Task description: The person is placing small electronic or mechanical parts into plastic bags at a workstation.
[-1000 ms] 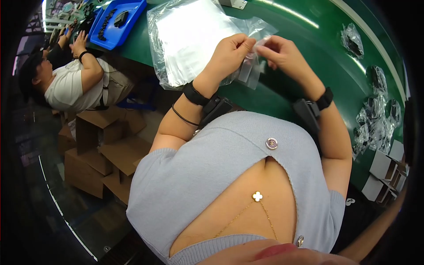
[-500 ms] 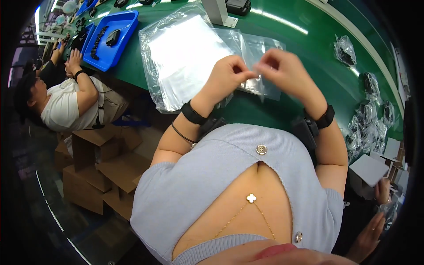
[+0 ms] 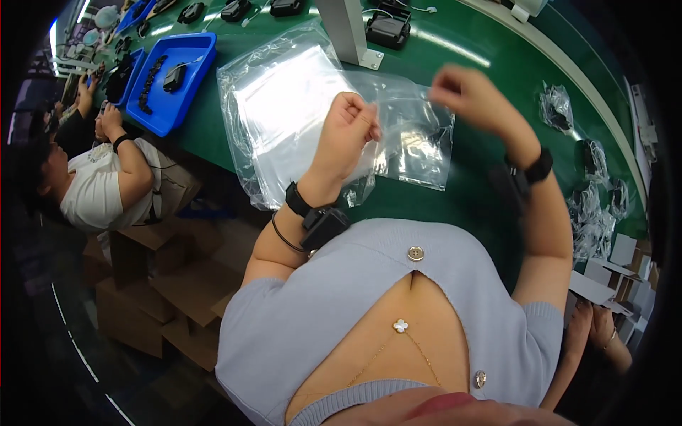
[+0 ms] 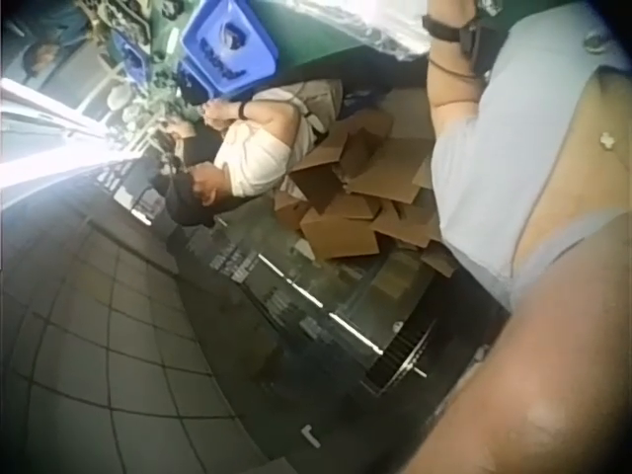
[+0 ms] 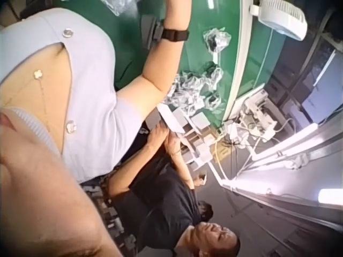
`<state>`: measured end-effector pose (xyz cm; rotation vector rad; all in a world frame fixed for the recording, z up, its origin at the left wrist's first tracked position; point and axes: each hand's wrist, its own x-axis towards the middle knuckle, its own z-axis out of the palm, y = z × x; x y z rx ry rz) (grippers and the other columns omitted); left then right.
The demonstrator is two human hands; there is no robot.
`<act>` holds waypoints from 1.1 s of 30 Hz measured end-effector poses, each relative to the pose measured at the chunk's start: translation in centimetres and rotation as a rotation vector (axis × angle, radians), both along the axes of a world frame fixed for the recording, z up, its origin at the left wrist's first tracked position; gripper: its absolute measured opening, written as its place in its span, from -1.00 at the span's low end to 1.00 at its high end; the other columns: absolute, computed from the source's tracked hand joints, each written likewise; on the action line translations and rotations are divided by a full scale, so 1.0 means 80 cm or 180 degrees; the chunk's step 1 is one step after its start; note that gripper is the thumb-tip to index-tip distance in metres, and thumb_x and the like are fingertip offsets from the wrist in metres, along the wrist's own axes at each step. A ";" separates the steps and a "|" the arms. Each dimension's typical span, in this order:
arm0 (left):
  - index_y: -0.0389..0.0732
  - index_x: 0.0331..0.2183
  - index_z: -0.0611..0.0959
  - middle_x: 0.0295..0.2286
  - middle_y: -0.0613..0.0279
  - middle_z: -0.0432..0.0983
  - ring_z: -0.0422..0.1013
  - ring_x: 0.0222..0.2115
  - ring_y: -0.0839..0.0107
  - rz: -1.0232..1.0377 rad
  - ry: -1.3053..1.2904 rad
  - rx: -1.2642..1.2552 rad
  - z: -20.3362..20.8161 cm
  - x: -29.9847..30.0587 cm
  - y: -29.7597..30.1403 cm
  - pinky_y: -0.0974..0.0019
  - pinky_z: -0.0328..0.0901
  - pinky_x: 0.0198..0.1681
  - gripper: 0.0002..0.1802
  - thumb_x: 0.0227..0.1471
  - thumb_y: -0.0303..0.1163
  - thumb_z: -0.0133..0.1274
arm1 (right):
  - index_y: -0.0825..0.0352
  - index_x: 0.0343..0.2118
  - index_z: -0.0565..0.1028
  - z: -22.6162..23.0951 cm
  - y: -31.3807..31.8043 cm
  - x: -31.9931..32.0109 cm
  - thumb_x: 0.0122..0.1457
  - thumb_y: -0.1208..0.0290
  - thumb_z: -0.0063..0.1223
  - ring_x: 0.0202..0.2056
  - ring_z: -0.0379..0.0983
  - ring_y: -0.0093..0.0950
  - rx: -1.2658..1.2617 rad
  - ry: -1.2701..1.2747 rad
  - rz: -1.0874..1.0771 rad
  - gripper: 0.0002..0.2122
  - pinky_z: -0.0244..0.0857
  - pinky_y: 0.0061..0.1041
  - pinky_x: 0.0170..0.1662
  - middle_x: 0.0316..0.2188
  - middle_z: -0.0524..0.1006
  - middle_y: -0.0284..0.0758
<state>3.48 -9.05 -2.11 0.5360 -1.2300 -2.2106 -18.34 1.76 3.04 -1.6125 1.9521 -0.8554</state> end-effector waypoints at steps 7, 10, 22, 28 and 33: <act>-0.27 -0.32 0.45 -0.53 0.36 0.39 0.31 -0.57 0.65 -0.0612 -0.0512 -0.0685 0.002 -0.008 0.010 0.58 0.24 -0.47 -0.87 0.07 -0.46 0.02 | 0.35 -0.31 0.51 -0.038 -0.237 -0.122 0.06 0.34 0.01 -0.41 0.49 -0.38 -0.0901 0.0724 -0.0281 -0.79 0.34 -0.43 -0.32 -0.43 0.56 -0.22; -0.27 -0.34 0.45 -0.53 0.37 0.38 0.30 -0.57 0.65 -0.0518 -0.0629 -0.0658 -0.002 0.001 0.008 0.58 0.24 -0.48 -0.88 0.06 -0.45 0.03 | 0.31 -0.28 0.53 -0.058 -0.313 -0.091 0.05 0.32 -0.04 -0.32 0.49 -0.19 -0.0848 0.1466 -0.0066 -0.77 0.35 -0.30 -0.25 -0.37 0.56 -0.15; -0.28 -0.36 0.47 -0.55 0.38 0.37 0.30 -0.57 0.66 -0.0577 -0.0488 -0.0207 -0.003 0.004 -0.002 0.56 0.25 -0.47 -0.88 0.06 -0.44 0.03 | 0.33 -0.39 0.51 0.007 -0.238 -0.083 0.01 0.30 0.04 -0.39 0.47 -0.17 -0.0534 0.1617 -0.0590 -0.80 0.34 -0.32 -0.32 -0.46 0.53 -0.13; -0.28 -0.34 0.47 -0.53 0.37 0.39 0.30 -0.54 0.65 -0.0719 -0.0531 -0.0268 -0.002 0.001 -0.005 0.59 0.23 -0.45 -0.89 0.06 -0.47 0.03 | 0.31 -0.42 0.52 -0.039 -0.215 -0.103 0.00 0.28 0.07 -0.42 0.46 -0.18 -0.0753 0.1690 -0.0619 -0.81 0.33 -0.31 -0.33 -0.50 0.52 -0.15; -0.28 -0.35 0.47 -0.54 0.37 0.38 0.29 -0.55 0.65 -0.0737 -0.0640 -0.0354 0.000 -0.001 0.001 0.58 0.23 -0.44 -0.89 0.07 -0.46 0.03 | 0.30 -0.45 0.54 -0.041 -0.241 -0.077 -0.02 0.26 0.04 -0.38 0.47 -0.14 -0.0102 0.2329 -0.0066 -0.80 0.34 -0.26 -0.30 -0.47 0.54 -0.14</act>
